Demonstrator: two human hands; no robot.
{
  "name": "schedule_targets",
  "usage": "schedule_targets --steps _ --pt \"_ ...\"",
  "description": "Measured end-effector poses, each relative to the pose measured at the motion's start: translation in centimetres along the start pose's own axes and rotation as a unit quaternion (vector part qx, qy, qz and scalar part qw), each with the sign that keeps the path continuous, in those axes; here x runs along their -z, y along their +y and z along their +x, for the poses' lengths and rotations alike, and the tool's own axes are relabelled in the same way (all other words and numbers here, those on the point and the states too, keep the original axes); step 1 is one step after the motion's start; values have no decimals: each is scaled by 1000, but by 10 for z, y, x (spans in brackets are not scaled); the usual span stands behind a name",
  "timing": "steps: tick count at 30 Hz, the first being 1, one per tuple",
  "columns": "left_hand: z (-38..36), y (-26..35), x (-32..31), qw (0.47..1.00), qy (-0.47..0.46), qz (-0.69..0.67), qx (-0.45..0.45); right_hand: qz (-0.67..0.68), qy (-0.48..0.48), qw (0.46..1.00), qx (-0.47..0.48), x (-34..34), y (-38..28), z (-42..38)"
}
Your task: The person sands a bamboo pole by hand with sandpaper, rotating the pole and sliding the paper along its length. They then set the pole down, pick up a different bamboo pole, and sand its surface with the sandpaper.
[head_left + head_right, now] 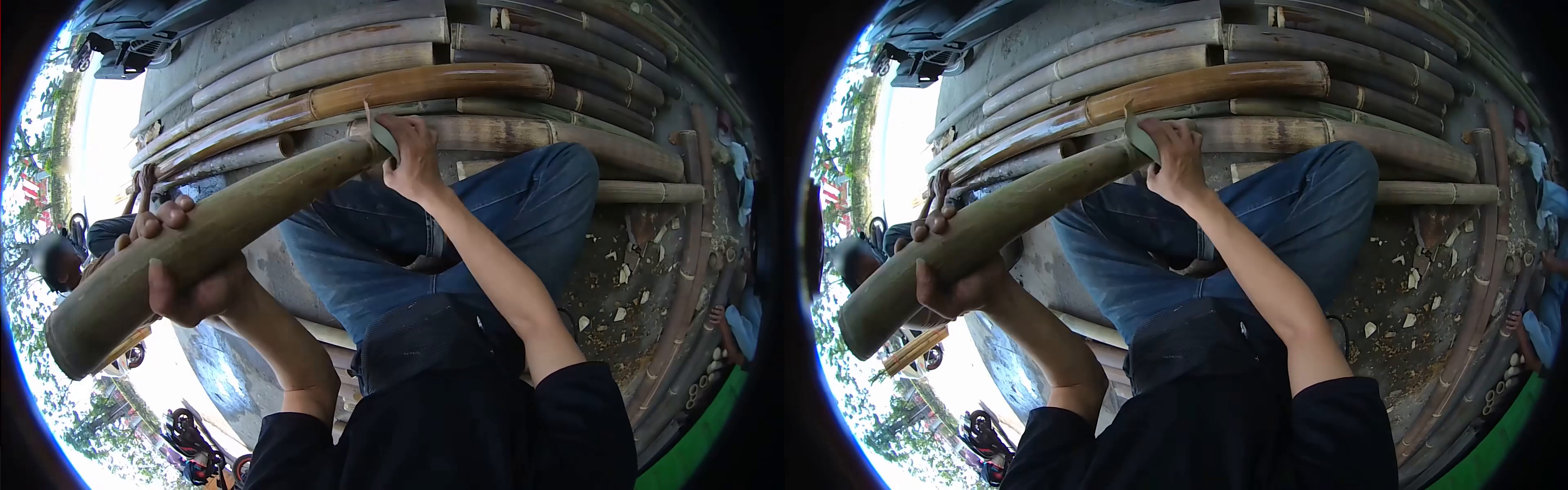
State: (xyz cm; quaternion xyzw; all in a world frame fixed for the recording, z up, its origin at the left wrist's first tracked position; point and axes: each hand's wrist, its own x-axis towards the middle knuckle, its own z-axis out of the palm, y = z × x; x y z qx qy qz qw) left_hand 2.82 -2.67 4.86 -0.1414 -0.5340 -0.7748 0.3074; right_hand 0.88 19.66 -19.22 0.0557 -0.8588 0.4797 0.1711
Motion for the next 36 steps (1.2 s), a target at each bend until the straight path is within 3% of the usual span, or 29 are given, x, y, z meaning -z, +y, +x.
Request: schedule_targets --steps 3,5,8,10,13,17,23,26,29,30,31,34,36 --pt "-1 -5 -7 999 -48 3 -4 -57 -21 995 -77 -2 53 -2" --pt "2 -8 -2 983 -168 -72 -2 -75 -30 990 -118 -6 55 -11" --pt "5 -5 -7 973 -215 -85 9 -1 42 999 -8 -1 -16 0" --pt "5 -4 -5 974 -214 -79 13 39 63 996 39 4 -42 6" --pt "7 -5 -7 972 -222 -79 12 27 67 996 60 -10 4 0" --pt "10 -6 -10 963 -259 -73 3 -58 -16 996 -63 -16 81 -15" --pt "11 -11 -23 960 -272 -68 -10 92 23 994 50 22 -46 3" --pt "10 -11 -24 954 -292 -62 -22 43 29 996 68 1 8 -4" --pt "6 -9 -25 956 -286 -58 -7 -2 -48 997 -54 -2 70 -3" --pt "8 -10 -22 957 -284 -60 -16 15 -45 998 -43 -3 71 -1" --pt "10 -13 -21 957 -282 -63 -24 13 -43 998 -44 -7 68 -4" --pt "12 -16 -25 956 -283 -76 -19 81 9 997 11 16 -24 2" --pt "11 -14 -28 958 -279 -70 -12 127 27 987 90 23 -41 6"
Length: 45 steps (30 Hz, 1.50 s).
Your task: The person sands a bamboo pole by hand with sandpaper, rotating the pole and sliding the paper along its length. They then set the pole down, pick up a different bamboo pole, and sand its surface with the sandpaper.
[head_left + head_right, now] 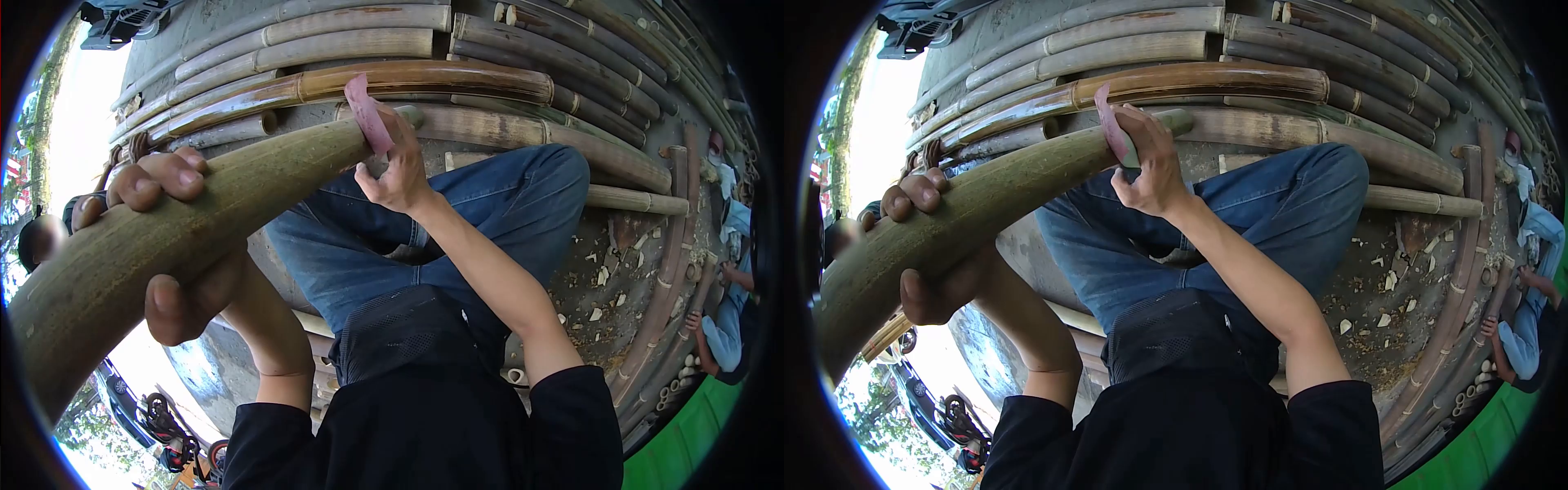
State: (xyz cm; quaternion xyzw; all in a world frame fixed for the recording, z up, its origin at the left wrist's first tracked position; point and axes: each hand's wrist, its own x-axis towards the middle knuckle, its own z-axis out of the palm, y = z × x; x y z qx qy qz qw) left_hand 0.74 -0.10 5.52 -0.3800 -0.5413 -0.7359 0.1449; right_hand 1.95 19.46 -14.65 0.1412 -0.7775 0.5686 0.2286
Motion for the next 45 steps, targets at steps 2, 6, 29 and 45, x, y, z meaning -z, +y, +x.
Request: schedule_targets --steps 2,6,29,45 --pt "2 0 -1 1000 -1 4 4 -41 -1 999 -19 -7 51 -16" --pt "-2 6 -2 1000 -16 7 14 -89 -72 987 -112 10 114 -24" --pt "22 -2 37 980 -195 -36 22 -111 -61 983 -137 -6 125 -48" --pt "13 -14 43 981 -184 -63 -14 -25 -52 997 -59 -9 12 -4"
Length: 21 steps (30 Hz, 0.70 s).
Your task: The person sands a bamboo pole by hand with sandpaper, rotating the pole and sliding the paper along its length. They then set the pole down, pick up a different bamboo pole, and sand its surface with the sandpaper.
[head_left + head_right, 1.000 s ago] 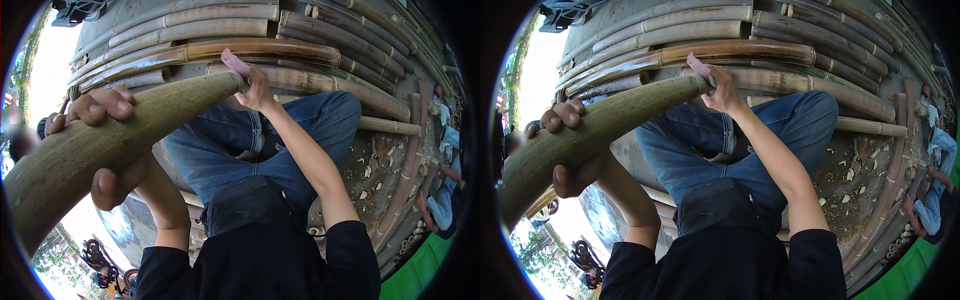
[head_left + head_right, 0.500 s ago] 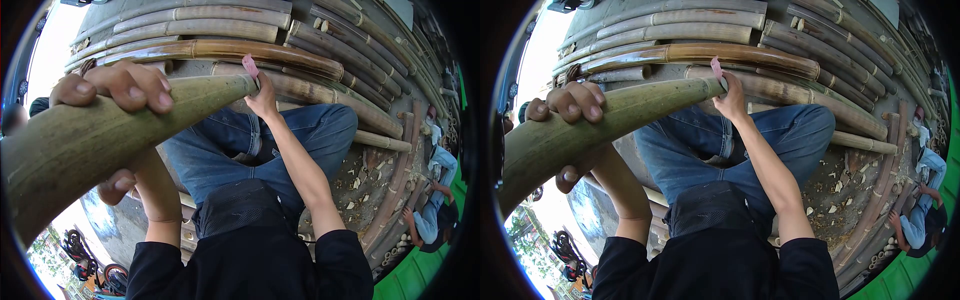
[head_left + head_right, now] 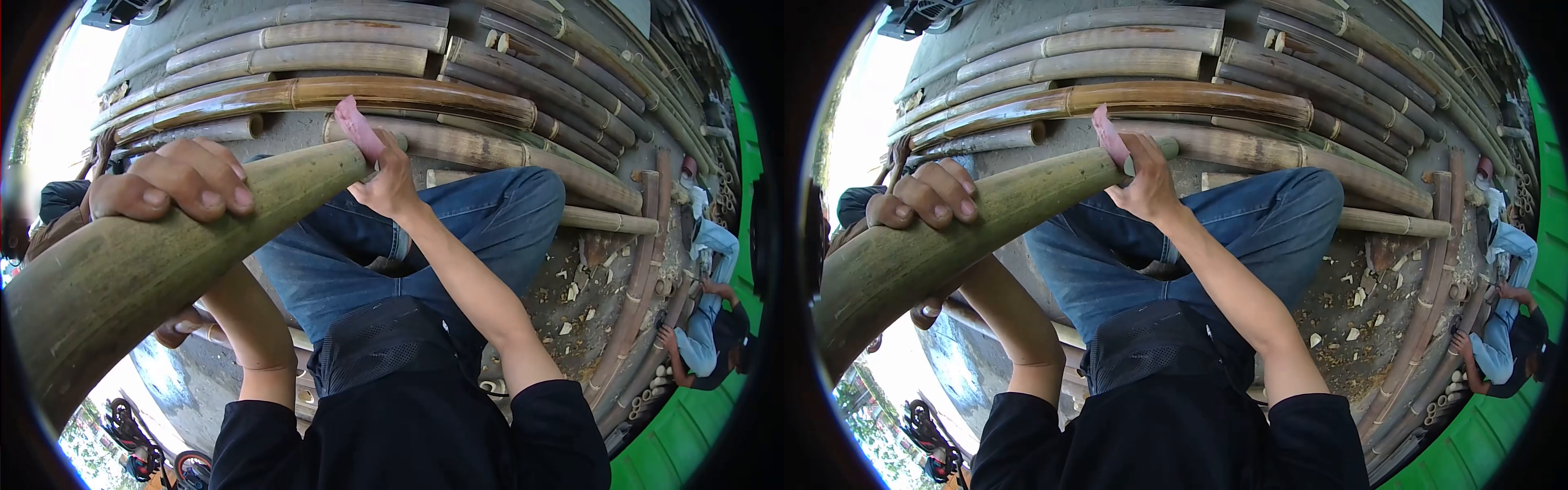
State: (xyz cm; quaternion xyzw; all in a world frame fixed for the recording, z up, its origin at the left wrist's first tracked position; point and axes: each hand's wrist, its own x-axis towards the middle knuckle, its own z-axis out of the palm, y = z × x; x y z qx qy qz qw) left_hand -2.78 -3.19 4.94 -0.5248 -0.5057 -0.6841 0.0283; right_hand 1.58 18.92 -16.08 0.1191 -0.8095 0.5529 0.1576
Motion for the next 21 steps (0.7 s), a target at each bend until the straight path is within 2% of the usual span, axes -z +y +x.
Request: schedule_targets --steps 3,6,8,10,12,15,16,17,19,21 --pt "1 0 4 1000 6 22 9 -51 8 996 -69 -6 45 -6" --pt "1 -3 10 1000 -2 12 7 -62 10 994 -88 -10 46 -5" --pt "-2 -3 12 1000 10 17 -11 -58 -9 995 -80 -8 28 -5" --pt "-3 -5 14 1000 10 14 -17 -17 33 999 -11 -9 8 0" --pt "-6 -7 6 1000 9 12 -17 -19 32 999 -5 -12 33 -5" --pt "-9 -20 -39 958 265 106 -30 -38 -2 998 -42 -12 64 -9" --pt "-14 -28 -48 958 266 106 -30 -38 -2 998 -41 -14 65 -8" --pt "-20 -36 -56 916 356 186 -3 -45 12 998 -34 -18 67 -8" --pt "-14 -47 -82 799 514 305 62 -57 28 998 -27 -19 71 -13" --pt "-22 -46 -82 780 525 330 82 -96 24 994 -43 -19 74 -15"
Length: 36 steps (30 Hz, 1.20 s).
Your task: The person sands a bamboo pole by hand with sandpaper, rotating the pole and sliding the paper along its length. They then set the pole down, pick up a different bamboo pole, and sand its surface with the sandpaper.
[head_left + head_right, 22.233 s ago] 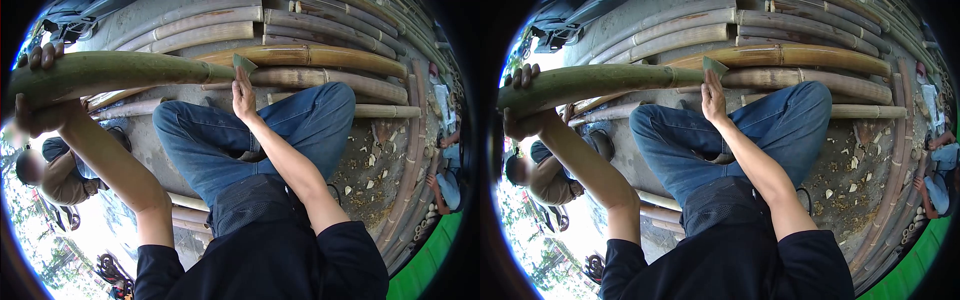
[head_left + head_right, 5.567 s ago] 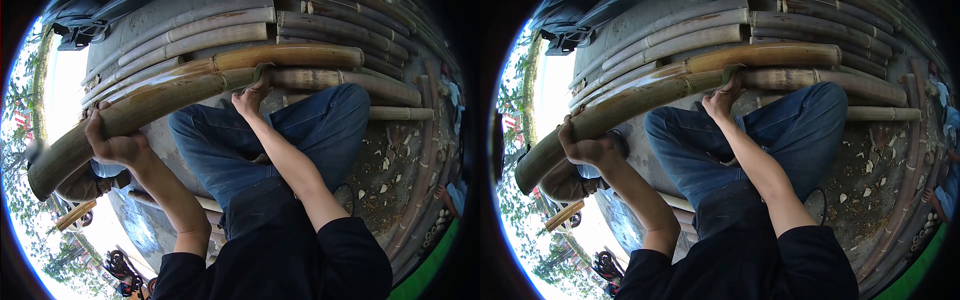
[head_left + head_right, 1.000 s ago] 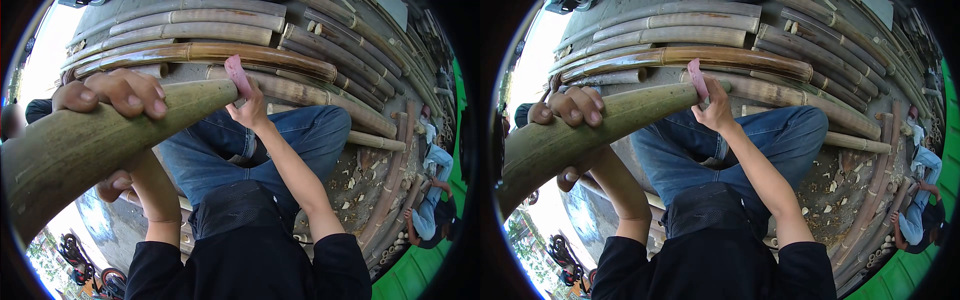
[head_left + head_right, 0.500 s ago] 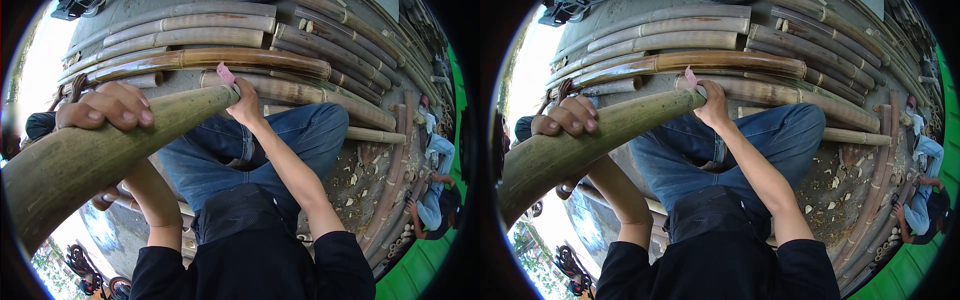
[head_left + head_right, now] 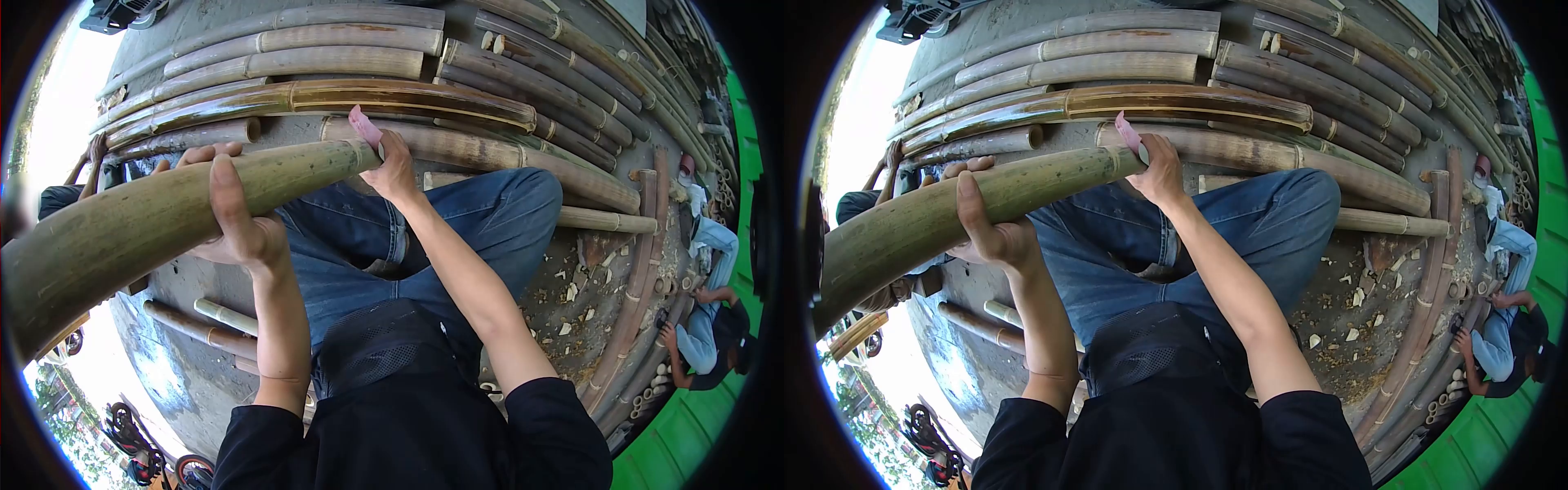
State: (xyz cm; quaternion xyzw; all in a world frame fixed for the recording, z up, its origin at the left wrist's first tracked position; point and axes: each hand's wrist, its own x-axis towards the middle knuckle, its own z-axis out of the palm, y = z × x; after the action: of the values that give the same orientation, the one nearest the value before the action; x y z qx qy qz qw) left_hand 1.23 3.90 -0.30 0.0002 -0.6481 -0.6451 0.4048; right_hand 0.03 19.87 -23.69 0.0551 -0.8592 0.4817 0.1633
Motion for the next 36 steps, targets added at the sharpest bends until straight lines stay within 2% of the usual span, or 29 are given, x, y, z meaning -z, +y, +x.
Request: schedule_targets --steps 1,4,8,12,14,17,20,23,26,28,29,30,31,32,34,35,36 --pt "-2 -2 4 999 14 40 7 0 -1 1000 0 0 2 -2" --pt "-3 -9 7 1000 8 -20 -19 -25 -9 999 -26 -1 -9 -3" --pt "-6 -5 -1 999 -3 -38 -30 118 13 987 106 31 -122 18" --pt "-3 -16 6 998 -9 -53 -38 167 21 974 149 37 -173 13" --pt "-5 -16 10 997 23 -73 -8 171 -9 974 150 43 -193 9" --pt "-7 -17 13 991 56 -120 32 151 -20 972 179 33 -180 5" --pt "0 -20 18 996 27 -84 -6 80 -22 987 134 14 -133 -3" --pt "2 -20 21 996 3 -91 -15 25 -43 987 153 4 -74 -9" --pt "4 -21 23 995 -20 -98 -21 31 -74 989 127 8 -36 -11" --pt "7 -22 22 993 -36 -100 -42 -20 -116 991 68 4 3 -18" --pt "7 -23 23 993 -45 -96 -50 -19 -113 991 71 9 19 -16" --pt "6 -23 24 993 -55 -91 -55 -61 -153 985 45 18 33 -16" --pt "6 -23 24 993 -57 -91 -57 -103 -192 976 18 21 43 -18" --pt "6 -23 22 992 -55 -93 -58 -102 -189 977 18 22 47 -17" --pt "6 -22 19 992 -54 -98 -62 -133 -127 979 93 24 53 -13" --pt "7 -21 18 993 -47 -91 -57 -134 -124 979 95 30 52 -8" --pt "6 -21 18 994 -39 -83 -53 -113 -153 981 42 40 48 -1"
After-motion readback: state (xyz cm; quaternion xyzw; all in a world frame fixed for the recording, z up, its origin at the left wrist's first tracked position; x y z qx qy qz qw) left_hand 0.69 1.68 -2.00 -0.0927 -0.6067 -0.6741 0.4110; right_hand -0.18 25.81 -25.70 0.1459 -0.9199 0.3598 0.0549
